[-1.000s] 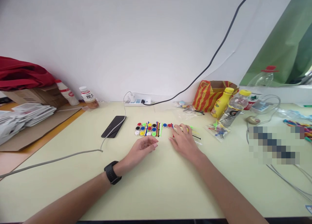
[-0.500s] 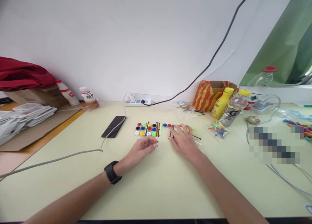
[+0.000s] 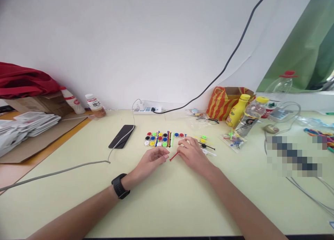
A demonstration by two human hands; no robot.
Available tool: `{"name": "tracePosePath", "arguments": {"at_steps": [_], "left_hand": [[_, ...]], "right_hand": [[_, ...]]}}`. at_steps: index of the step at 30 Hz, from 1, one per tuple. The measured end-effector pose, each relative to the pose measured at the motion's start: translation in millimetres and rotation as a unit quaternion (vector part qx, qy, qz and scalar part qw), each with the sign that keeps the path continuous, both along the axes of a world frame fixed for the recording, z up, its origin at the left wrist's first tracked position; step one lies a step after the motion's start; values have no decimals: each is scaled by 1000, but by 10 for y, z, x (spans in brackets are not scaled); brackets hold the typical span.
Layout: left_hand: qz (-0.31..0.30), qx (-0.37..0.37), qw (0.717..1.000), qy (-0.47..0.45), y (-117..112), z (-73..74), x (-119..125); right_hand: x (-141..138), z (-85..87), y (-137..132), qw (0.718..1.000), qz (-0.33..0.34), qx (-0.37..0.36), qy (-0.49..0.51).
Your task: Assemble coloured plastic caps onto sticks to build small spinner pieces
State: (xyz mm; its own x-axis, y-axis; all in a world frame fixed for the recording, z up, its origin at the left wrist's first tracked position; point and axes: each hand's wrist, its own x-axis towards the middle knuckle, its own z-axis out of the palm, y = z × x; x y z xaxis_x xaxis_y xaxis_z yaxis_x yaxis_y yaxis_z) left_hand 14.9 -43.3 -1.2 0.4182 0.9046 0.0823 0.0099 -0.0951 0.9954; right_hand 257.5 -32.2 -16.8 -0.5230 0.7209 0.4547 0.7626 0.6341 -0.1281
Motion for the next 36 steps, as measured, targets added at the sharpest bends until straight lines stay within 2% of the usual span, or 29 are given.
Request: {"name": "tracePosePath", "arguments": {"at_steps": [4, 10, 17, 36], "left_hand": [[30, -26, 999, -6, 5, 7, -16], [43, -31, 999, -1, 6, 35, -13], [32, -29, 999, -5, 5, 13, -13], [19, -39, 999, -11, -3, 25, -6]], "right_hand": [[-37, 26, -20, 999, 14, -4, 51], [36, 65, 12, 983, -89, -31, 155], [119, 20, 42, 970, -107, -27, 215], [111, -50, 87, 975, -125, -52, 175]]}}
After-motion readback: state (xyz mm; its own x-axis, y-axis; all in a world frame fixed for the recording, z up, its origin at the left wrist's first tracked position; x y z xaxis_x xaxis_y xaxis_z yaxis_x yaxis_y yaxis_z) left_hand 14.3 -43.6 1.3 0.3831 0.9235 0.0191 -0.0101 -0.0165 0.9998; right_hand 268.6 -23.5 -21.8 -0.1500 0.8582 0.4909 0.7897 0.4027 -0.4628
